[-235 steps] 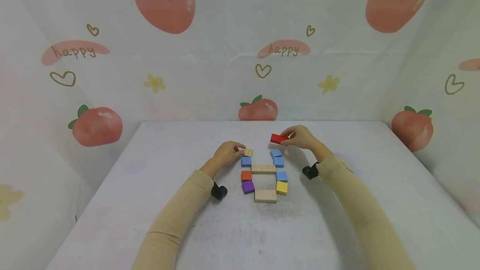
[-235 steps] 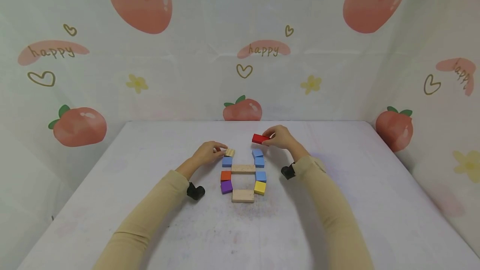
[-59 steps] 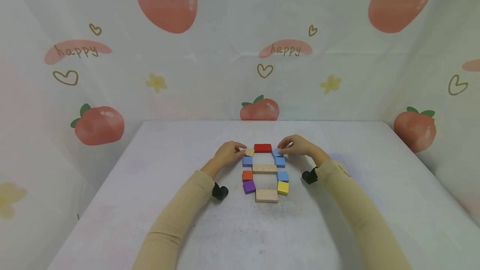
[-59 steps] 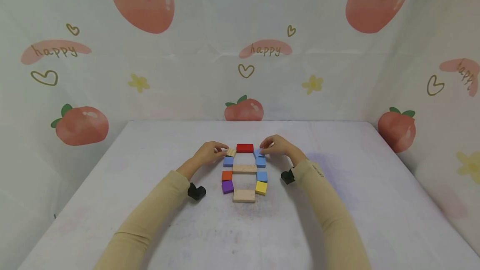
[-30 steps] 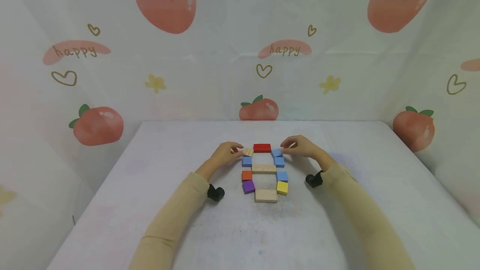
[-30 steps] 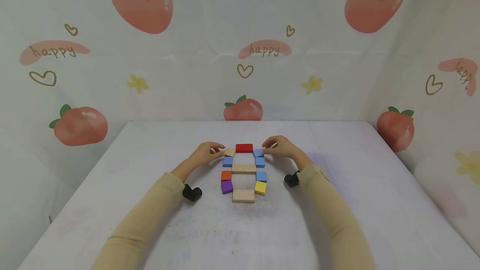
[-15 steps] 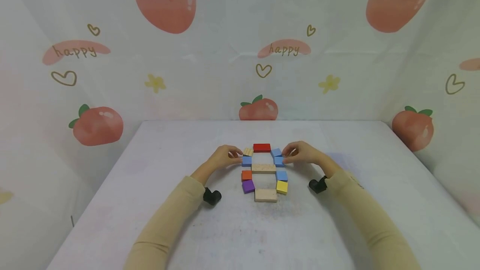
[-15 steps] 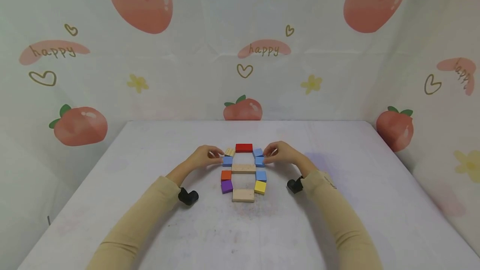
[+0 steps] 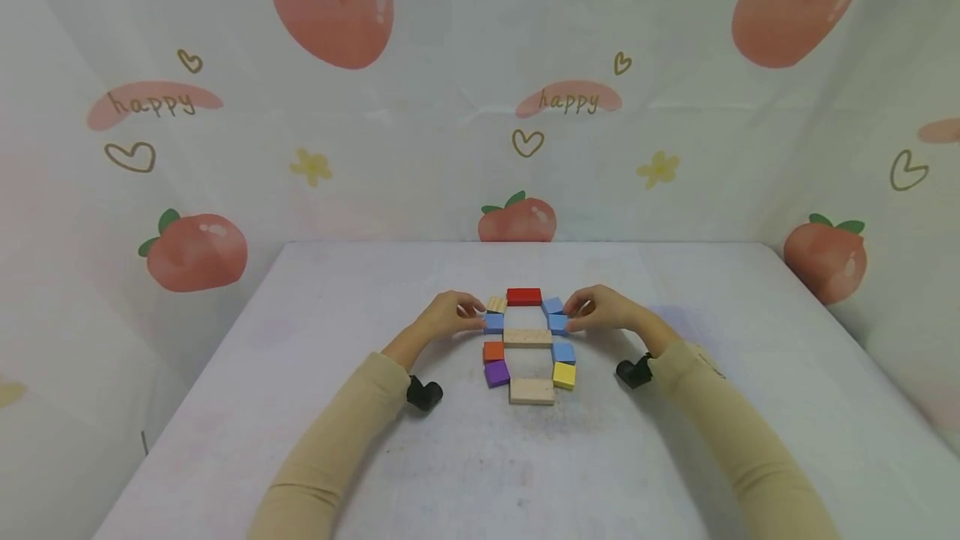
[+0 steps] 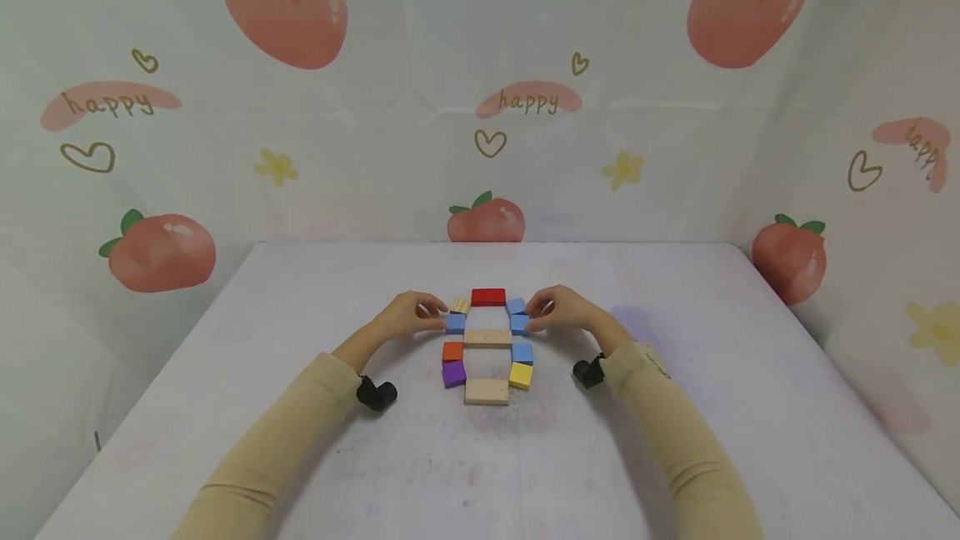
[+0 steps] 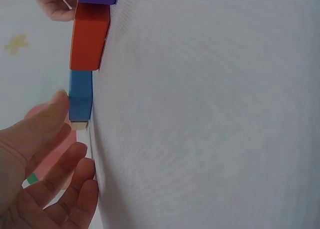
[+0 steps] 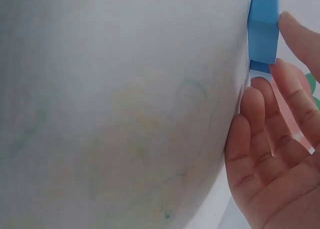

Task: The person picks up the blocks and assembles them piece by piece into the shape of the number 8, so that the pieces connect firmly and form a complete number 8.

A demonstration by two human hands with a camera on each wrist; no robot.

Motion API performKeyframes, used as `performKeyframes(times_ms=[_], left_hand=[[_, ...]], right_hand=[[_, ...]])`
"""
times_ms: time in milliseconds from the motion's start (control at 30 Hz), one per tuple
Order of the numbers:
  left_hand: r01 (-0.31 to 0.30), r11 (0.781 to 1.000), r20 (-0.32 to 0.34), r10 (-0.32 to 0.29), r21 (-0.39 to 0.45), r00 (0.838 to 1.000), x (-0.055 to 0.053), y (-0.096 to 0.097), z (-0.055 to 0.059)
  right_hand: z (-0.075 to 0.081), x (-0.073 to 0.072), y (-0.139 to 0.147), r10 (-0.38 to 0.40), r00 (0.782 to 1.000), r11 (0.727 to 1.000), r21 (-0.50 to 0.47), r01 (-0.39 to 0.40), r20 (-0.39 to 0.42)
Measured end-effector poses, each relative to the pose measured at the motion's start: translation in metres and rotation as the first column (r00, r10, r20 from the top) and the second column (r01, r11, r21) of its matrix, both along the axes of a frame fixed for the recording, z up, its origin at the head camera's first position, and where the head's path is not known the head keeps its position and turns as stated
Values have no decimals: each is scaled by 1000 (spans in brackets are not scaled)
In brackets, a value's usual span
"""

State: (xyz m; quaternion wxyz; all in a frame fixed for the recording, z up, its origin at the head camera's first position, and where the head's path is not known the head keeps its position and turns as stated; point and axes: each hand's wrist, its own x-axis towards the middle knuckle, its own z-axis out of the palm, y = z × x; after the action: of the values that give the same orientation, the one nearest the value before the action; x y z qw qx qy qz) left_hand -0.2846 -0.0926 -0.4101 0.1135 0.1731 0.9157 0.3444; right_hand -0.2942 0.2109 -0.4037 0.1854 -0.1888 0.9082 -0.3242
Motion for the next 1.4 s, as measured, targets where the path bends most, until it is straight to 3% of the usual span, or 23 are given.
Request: performKeyframes(times_ms=[133,367,700,1033,1400], left_hand=[[-8,1000,-8,8,-4,1000,1,1,1],[20,993,-47,-26,-114,999,0,8,0],[-26,980,-61,14,-196,998,-9,17,4],[-19,974,-31,13,-227,999,-15,20,7],[-43,974,-79,26,-222,997,-15,21,6]], right_hand=[[0,0,0,-5,1000,1000,4,5,14],[-3,0,1,1,1000,1000,1,-1,10],[-1,1,1,2,1000,1000,-10,-2,16],[1,1,0,0,1000,1000,-5,0,25],[0,0,1,4,1000,1000,-9,-3,24]])
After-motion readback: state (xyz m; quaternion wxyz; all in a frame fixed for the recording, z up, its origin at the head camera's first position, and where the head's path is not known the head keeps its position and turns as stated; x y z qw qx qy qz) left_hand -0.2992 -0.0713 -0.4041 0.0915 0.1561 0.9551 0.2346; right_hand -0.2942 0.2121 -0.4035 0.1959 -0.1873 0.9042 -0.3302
